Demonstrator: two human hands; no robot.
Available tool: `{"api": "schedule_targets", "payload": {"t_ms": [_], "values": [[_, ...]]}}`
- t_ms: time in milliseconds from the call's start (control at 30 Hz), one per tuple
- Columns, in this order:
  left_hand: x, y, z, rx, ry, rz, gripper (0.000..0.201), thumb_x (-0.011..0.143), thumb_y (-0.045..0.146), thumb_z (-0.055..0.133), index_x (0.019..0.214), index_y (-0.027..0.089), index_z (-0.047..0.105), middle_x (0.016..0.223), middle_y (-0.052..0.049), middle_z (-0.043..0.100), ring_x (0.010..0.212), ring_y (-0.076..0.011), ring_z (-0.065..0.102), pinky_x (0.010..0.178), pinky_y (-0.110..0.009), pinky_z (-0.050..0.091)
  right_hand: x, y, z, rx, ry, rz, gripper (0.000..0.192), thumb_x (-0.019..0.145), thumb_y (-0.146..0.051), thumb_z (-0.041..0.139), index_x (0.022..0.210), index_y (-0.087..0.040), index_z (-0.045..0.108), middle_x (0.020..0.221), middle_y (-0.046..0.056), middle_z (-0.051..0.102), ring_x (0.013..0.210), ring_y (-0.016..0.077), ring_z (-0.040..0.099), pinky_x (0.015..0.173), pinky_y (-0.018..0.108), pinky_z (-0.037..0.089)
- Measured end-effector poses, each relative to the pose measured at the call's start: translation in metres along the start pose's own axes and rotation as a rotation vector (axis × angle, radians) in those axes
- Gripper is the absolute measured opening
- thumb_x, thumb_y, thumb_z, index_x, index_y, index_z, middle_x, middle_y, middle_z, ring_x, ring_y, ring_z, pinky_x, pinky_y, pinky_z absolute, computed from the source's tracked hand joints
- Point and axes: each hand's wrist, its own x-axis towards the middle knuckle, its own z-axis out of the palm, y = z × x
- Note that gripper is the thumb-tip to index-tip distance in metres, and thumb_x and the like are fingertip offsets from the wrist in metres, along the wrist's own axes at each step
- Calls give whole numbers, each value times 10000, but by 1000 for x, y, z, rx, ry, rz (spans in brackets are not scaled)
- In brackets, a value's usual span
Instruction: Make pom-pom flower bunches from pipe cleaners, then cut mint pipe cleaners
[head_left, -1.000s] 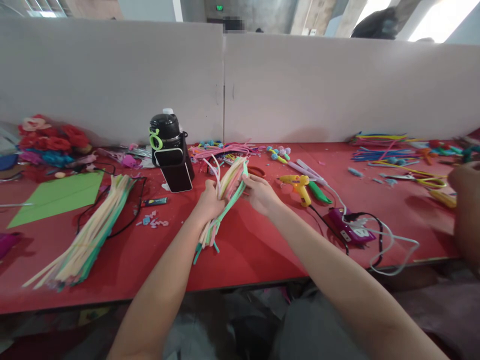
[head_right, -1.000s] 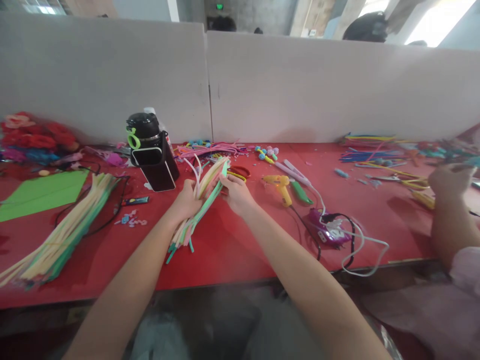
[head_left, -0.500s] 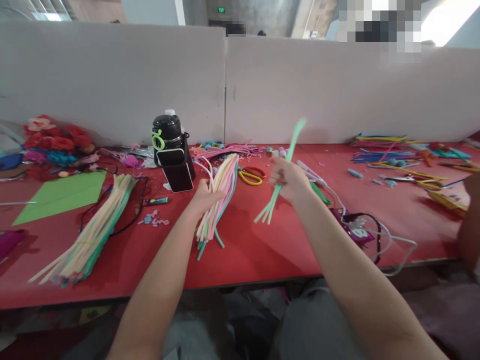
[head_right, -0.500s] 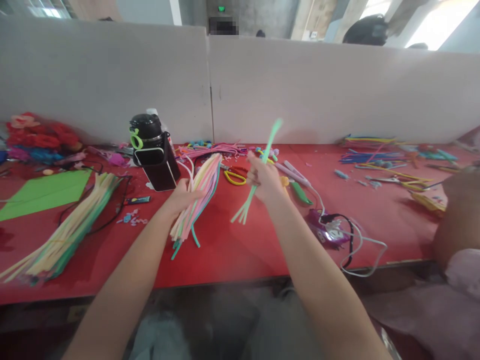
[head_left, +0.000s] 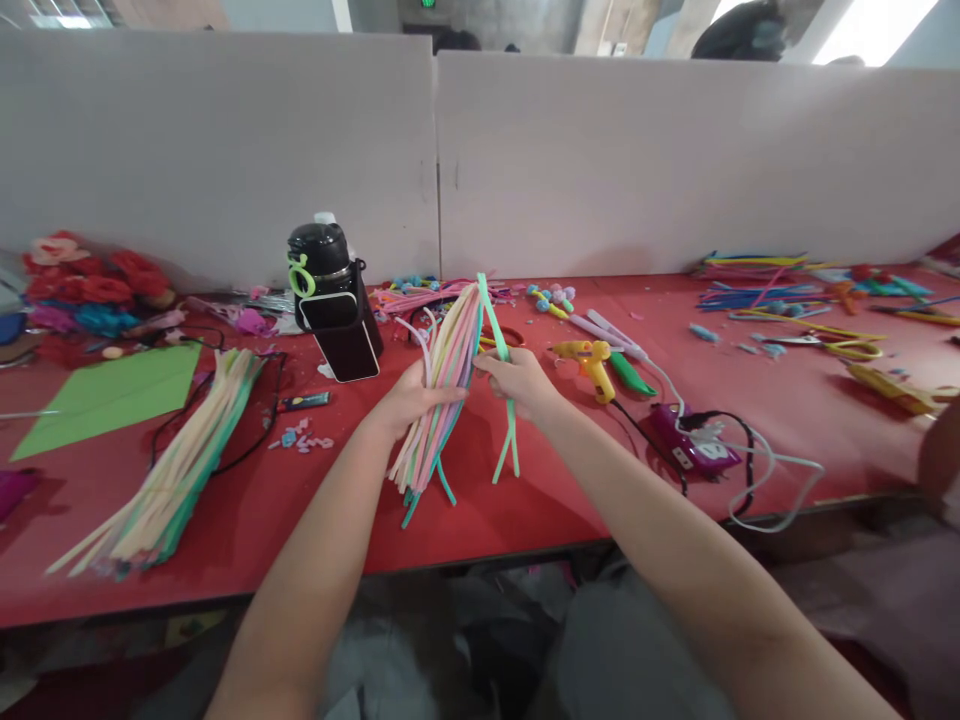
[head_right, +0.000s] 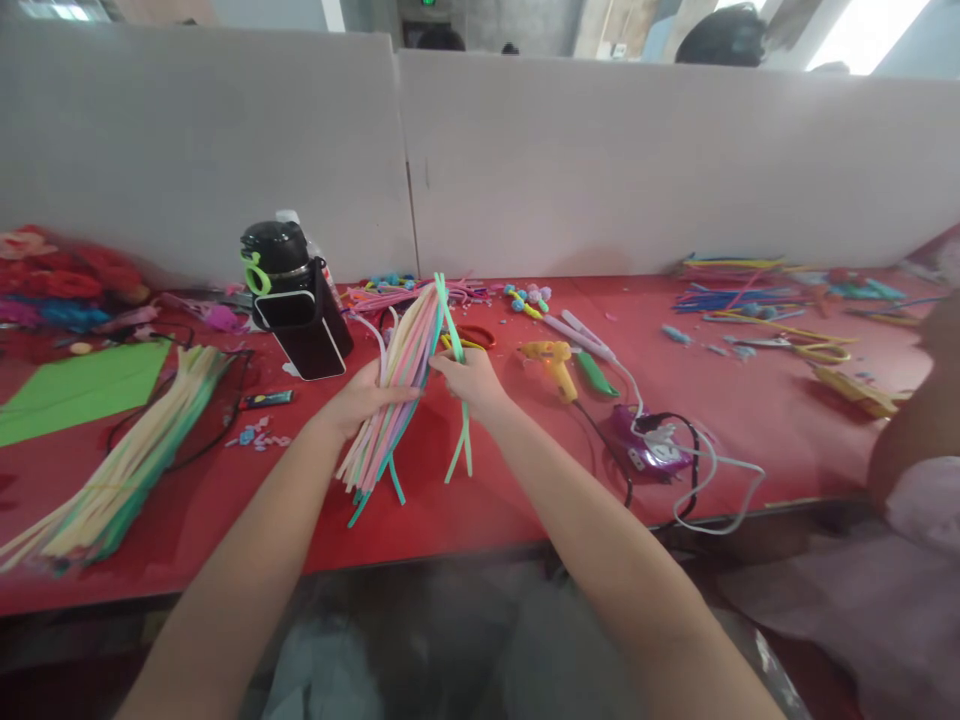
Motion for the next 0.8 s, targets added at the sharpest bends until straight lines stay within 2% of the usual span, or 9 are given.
{"api": "schedule_targets", "payload": {"t_ms": [133,333,433,600,700,800], "values": [[0,1,3,-81,-9,-21,616,654,182,825,1233,170,616,1121,-99,763,910,-263,754,862,-411,612,1,3,-1,-105,7,-76,271,766,-156,611,516,-203,518,399,-75,334,422,79,280,444,248,186],[7,-4,0,-31,113,11,535,617,159,832,1123,168,662,1037,-71,771,927,-258,745,911,-422,595,1,0,-8,-163,-3,-137,311,712,-89,618,499,-205,424,449,-71,344,472,80,299,469,258,169],[10,-4,-2,-6,211,-6,486,607,139,820,1064,160,653,907,-52,767,847,-245,744,880,-420,599,3,-4,-10,-104,33,-107,274,776,-132,578,568,-222,425,457,-71,349,433,84,300,444,256,168],[9,-5,-5,34,226,-43,411,646,147,783,1027,146,628,701,-26,725,701,-231,727,767,-407,609,7,-27,-24,105,105,-93,229,898,-201,384,674,-222,431,557,-38,494,385,69,272,408,239,212],[10,-8,-10,66,217,-33,438,643,164,795,1050,143,633,716,-33,726,714,-224,726,766,-390,601,6,-41,-40,287,199,-119,231,891,-223,430,663,-227,392,515,-43,488,361,59,232,384,229,206],[18,-4,-16,87,226,-40,467,618,183,823,1045,143,638,760,-44,728,740,-220,720,786,-385,589,-1,-42,-49,222,226,-83,262,862,-245,519,644,-235,373,431,-62,407,341,60,233,365,217,164]]}}
